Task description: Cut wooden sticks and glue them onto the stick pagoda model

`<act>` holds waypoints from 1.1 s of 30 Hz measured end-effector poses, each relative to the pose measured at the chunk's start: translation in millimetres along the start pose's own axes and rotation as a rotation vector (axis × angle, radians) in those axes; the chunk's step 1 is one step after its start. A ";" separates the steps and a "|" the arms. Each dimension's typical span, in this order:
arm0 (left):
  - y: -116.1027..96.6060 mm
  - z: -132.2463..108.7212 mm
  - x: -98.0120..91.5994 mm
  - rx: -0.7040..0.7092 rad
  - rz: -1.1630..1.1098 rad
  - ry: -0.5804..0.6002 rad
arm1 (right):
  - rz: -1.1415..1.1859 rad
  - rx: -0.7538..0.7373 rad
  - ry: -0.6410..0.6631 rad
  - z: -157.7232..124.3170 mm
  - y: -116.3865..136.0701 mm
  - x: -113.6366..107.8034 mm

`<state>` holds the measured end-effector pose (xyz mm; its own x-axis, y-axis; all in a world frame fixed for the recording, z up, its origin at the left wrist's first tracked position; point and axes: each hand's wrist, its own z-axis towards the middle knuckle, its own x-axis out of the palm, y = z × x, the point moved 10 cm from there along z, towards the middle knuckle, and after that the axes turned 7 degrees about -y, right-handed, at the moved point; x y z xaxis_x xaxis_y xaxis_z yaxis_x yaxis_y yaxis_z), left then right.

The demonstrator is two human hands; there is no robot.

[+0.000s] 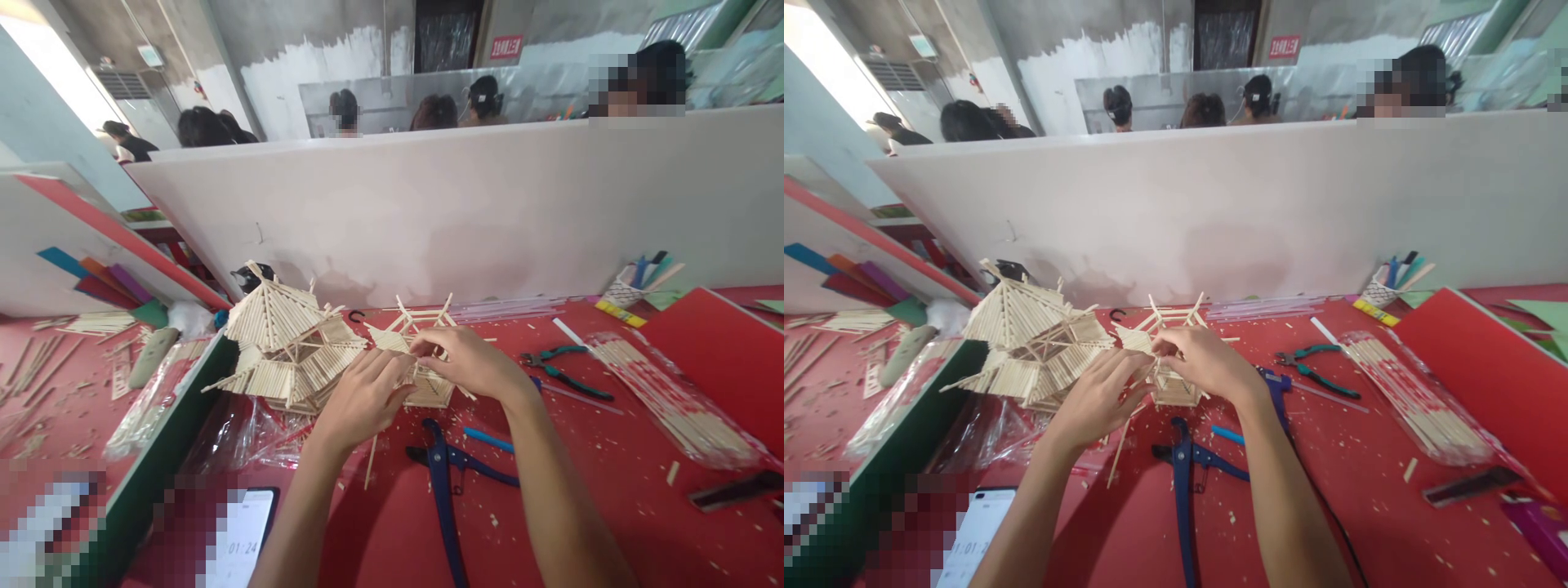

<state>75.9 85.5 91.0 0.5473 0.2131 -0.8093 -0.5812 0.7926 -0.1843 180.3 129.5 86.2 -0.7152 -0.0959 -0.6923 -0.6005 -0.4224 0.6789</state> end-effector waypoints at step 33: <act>-3.1 -2.3 0.6 0.073 0.025 -0.047 | 0.037 0.051 0.019 -2.2 -3.9 -3.5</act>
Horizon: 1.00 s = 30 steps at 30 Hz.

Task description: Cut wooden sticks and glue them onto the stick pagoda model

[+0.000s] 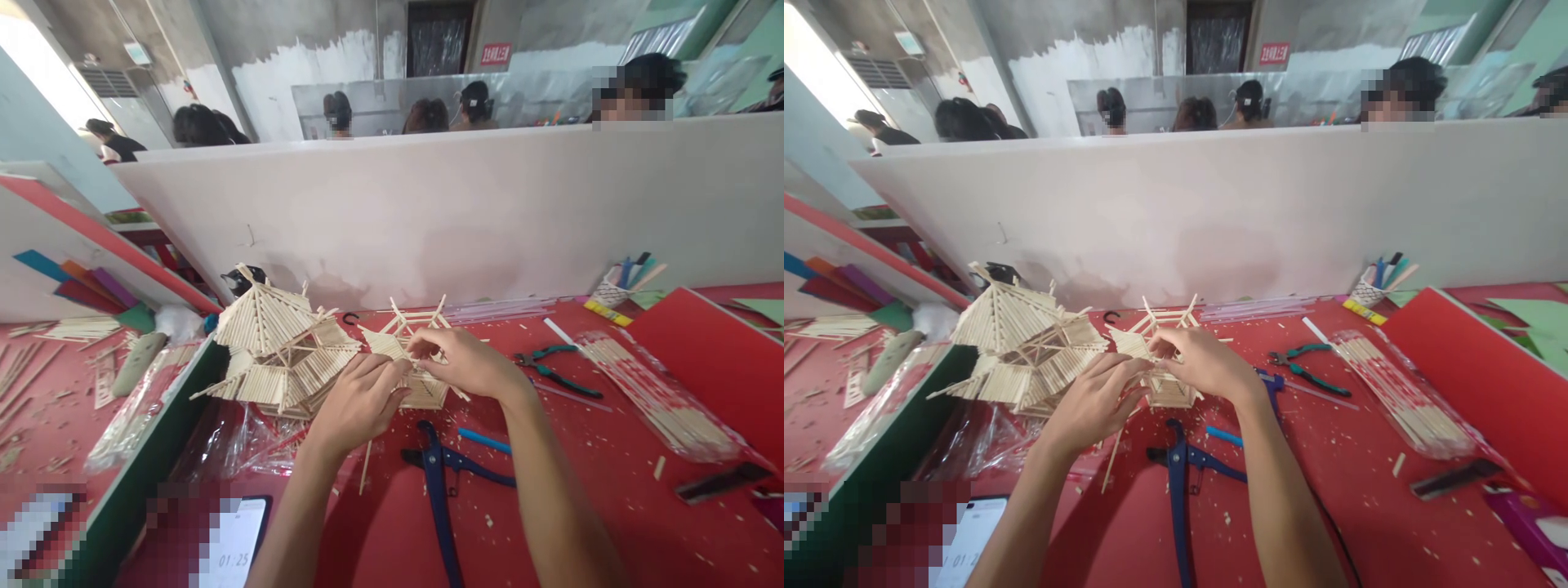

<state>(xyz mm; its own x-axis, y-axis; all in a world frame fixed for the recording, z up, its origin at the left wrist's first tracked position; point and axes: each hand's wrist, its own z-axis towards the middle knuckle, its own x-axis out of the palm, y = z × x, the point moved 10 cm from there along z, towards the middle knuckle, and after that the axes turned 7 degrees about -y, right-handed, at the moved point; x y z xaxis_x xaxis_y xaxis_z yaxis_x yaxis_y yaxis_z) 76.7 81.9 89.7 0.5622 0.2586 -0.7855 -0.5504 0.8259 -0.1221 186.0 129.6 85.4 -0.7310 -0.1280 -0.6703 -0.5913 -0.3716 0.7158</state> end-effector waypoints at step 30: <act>-19.9 1.2 -12.2 0.212 0.076 -0.047 | -0.163 -0.056 -0.103 -6.2 17.2 -16.8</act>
<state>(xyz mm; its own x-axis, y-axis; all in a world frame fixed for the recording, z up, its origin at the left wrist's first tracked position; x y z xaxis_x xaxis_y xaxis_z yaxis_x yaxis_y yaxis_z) 81.5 62.9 102.5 0.5547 0.3432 -0.7580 -0.4529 0.8887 0.0710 190.2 119.6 107.8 -0.6601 0.0314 -0.7506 -0.6865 -0.4308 0.5857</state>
